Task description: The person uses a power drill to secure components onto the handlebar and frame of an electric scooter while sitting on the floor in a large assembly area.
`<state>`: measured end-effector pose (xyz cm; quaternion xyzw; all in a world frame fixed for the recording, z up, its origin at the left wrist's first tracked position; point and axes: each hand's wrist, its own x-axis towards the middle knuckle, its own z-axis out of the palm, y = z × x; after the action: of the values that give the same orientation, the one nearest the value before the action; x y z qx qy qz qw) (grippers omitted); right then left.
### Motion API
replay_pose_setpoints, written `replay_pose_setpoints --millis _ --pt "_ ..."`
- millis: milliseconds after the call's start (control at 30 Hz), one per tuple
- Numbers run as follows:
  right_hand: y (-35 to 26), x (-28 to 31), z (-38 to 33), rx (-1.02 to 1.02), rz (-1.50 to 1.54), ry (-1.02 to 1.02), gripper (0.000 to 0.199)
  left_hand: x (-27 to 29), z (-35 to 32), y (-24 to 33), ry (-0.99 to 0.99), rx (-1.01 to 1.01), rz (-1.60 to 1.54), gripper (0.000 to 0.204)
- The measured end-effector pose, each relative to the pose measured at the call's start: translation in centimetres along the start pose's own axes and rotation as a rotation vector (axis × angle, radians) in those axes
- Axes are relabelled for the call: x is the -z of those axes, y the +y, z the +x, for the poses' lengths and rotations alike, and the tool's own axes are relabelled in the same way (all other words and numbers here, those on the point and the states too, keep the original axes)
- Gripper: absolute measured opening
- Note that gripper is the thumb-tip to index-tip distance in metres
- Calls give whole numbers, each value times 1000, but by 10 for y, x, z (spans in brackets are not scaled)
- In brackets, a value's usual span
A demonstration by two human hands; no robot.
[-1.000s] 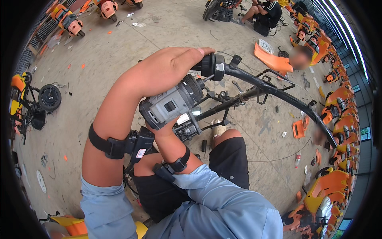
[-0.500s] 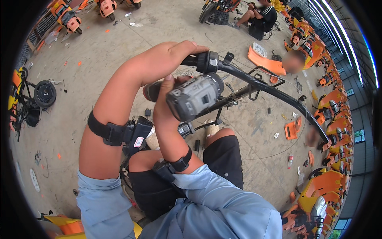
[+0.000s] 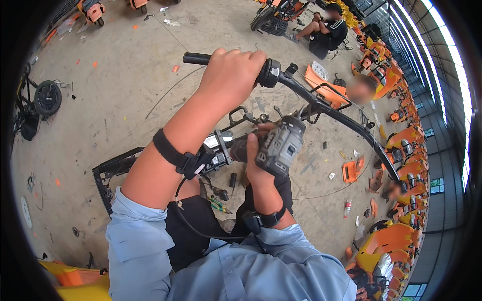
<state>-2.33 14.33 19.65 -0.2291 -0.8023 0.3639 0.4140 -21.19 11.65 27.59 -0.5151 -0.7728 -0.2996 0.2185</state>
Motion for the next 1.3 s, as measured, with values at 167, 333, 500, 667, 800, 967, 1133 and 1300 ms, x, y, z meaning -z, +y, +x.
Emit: replay_pose_setpoints --millis 167,333,500,667,800,967,1133,1300 --pt "27 52 -11 109 -74 -96 32 19 32 6 -360 70 47 28" --pt "55 80 -38 -223 1 -229 36 47 79 12 -937 109 32 27" --pt "111 75 -80 -254 1 -304 47 35 64 9 -819 206 -114 25" --pt "90 67 -79 -191 61 -406 51 13 14 10 -153 69 49 26" --pt "47 57 -45 -28 69 -383 57 -9 4 19 228 -4 292 30" --pt "30 39 -4 50 41 -445 59 -22 3 16 278 -9 196 15" --pt "11 28 15 -28 240 -436 59 -10 7 13 95 6 191 31" --pt "13 27 22 8 146 -468 64 9 8 -1 -45 -42 31 35"
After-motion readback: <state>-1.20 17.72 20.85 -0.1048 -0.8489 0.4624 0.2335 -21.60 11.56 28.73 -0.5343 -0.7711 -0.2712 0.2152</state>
